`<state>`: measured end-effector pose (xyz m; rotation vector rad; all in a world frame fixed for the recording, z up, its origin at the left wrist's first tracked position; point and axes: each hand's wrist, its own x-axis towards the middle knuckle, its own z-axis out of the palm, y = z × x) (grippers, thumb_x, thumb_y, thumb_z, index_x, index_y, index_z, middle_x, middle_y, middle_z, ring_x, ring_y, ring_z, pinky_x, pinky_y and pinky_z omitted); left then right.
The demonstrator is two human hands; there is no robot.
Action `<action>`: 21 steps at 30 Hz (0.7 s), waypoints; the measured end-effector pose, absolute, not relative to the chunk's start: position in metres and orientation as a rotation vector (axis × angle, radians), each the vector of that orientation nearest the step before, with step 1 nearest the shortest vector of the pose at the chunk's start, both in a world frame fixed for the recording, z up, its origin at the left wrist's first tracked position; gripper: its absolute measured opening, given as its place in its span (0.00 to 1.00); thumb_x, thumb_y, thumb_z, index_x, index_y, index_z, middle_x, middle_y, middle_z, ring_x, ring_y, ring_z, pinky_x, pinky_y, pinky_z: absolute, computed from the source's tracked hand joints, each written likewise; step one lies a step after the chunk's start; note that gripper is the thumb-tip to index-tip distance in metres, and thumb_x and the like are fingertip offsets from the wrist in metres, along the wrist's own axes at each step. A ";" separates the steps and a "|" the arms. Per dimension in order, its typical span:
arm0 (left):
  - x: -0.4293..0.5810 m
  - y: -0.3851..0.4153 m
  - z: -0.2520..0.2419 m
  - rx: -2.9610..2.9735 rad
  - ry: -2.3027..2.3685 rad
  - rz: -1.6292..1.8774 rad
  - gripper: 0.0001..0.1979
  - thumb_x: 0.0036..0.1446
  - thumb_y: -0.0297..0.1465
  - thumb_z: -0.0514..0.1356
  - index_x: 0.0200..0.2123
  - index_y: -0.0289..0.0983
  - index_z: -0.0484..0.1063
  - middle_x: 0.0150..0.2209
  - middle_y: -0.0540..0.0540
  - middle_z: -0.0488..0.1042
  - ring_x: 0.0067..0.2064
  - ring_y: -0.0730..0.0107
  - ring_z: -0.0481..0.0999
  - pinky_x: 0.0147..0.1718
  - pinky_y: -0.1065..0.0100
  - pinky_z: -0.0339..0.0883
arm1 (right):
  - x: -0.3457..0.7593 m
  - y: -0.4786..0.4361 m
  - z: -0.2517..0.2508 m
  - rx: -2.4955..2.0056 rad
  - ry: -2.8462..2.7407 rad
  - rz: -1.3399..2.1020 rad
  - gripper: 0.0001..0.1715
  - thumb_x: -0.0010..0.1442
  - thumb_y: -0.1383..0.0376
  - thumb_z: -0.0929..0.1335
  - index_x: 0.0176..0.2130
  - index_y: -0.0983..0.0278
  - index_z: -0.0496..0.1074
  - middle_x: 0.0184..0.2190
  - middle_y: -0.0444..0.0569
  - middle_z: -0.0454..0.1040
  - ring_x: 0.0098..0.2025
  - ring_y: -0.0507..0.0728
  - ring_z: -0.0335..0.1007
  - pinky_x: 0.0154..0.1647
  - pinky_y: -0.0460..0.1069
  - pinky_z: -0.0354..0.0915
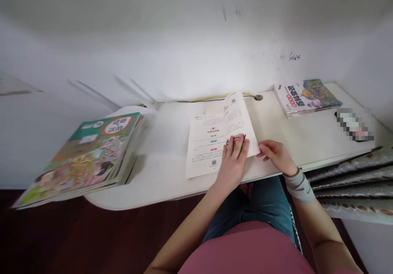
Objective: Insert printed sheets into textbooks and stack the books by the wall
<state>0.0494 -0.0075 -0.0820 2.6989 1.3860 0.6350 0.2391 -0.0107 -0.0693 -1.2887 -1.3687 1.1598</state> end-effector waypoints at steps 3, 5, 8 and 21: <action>0.047 -0.008 -0.081 2.686 1.378 0.664 0.30 0.60 0.21 0.45 0.66 0.37 0.47 0.66 0.37 0.50 0.68 0.46 0.37 0.59 0.41 0.48 | 0.229 -0.006 -0.071 -1.145 -1.096 1.417 0.22 0.47 0.55 0.74 0.40 0.64 0.74 0.36 0.48 0.78 0.34 0.54 0.74 0.27 0.46 0.71; 0.045 -0.008 -0.081 2.681 1.350 0.690 0.30 0.60 0.21 0.46 0.66 0.37 0.47 0.66 0.37 0.50 0.68 0.47 0.38 0.59 0.42 0.49 | 0.222 -0.004 -0.075 -1.076 -0.990 1.494 0.23 0.44 0.58 0.76 0.40 0.63 0.74 0.37 0.47 0.78 0.34 0.53 0.73 0.27 0.45 0.70; 0.042 -0.007 -0.084 2.665 1.346 0.721 0.30 0.61 0.24 0.48 0.66 0.37 0.45 0.66 0.36 0.49 0.68 0.47 0.39 0.59 0.44 0.51 | 0.212 0.000 -0.080 -1.030 -0.916 1.510 0.22 0.41 0.59 0.77 0.36 0.64 0.73 0.32 0.45 0.78 0.30 0.51 0.71 0.27 0.45 0.68; -0.020 -0.035 -0.073 2.570 1.638 1.123 0.51 0.54 0.48 0.58 0.67 0.34 0.29 0.68 0.28 0.34 0.67 0.42 0.34 0.59 0.38 0.46 | 0.205 -0.002 -0.063 -1.398 -1.265 0.982 0.23 0.53 0.47 0.67 0.33 0.64 0.72 0.17 0.39 0.64 0.18 0.49 0.58 0.18 0.45 0.61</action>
